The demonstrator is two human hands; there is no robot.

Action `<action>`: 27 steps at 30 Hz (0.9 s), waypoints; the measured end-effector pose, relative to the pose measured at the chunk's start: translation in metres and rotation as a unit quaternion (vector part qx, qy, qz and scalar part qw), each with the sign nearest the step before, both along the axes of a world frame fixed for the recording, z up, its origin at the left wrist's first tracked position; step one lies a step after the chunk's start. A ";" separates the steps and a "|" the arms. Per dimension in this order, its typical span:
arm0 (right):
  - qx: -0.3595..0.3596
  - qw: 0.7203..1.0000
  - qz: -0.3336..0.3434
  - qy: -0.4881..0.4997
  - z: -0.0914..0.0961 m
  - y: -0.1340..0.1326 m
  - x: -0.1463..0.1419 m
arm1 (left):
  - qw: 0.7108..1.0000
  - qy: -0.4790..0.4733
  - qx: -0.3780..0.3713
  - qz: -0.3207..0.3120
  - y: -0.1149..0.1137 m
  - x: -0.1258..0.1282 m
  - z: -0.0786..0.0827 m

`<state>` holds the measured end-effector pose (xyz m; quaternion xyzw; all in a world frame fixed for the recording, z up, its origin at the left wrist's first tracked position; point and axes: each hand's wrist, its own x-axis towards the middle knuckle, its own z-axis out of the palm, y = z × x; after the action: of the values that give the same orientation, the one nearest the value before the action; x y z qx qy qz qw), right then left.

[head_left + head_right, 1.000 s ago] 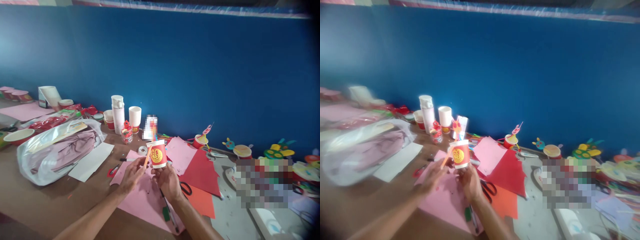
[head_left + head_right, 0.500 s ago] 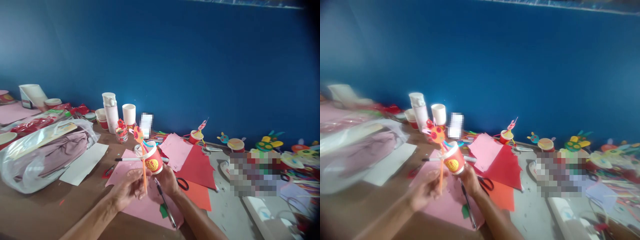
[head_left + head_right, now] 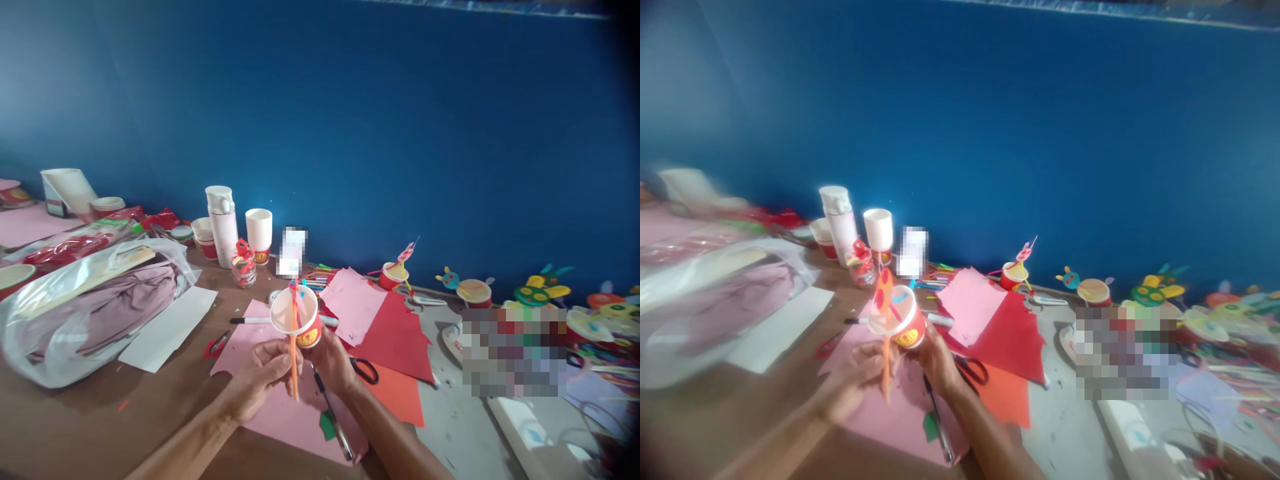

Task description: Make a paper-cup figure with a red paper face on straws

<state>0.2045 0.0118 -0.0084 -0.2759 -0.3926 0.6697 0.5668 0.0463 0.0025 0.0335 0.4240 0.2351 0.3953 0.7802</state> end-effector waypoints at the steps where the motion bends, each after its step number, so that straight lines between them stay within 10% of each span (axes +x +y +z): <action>1: 0.000 1.000 0.003 -0.003 0.000 0.000 0.000 | 1.000 -0.001 0.005 0.009 0.000 0.000 0.001; 10: 0.002 0.994 -0.043 -0.098 0.002 0.001 0.005 | 0.991 0.051 0.090 0.082 0.004 0.001 -0.006; 20: 0.041 0.927 -0.095 -0.360 -0.002 -0.008 0.038 | 0.962 0.147 0.092 0.213 0.007 0.000 0.007; 27: 0.065 0.753 -0.135 -0.641 0.010 -0.032 0.061 | 0.966 0.072 0.055 0.243 0.019 -0.002 -0.010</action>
<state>0.2660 -0.0198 0.0018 -0.6532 -0.6651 0.2255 0.2830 0.0446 0.0215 0.0238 0.4239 0.3643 0.5536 0.6174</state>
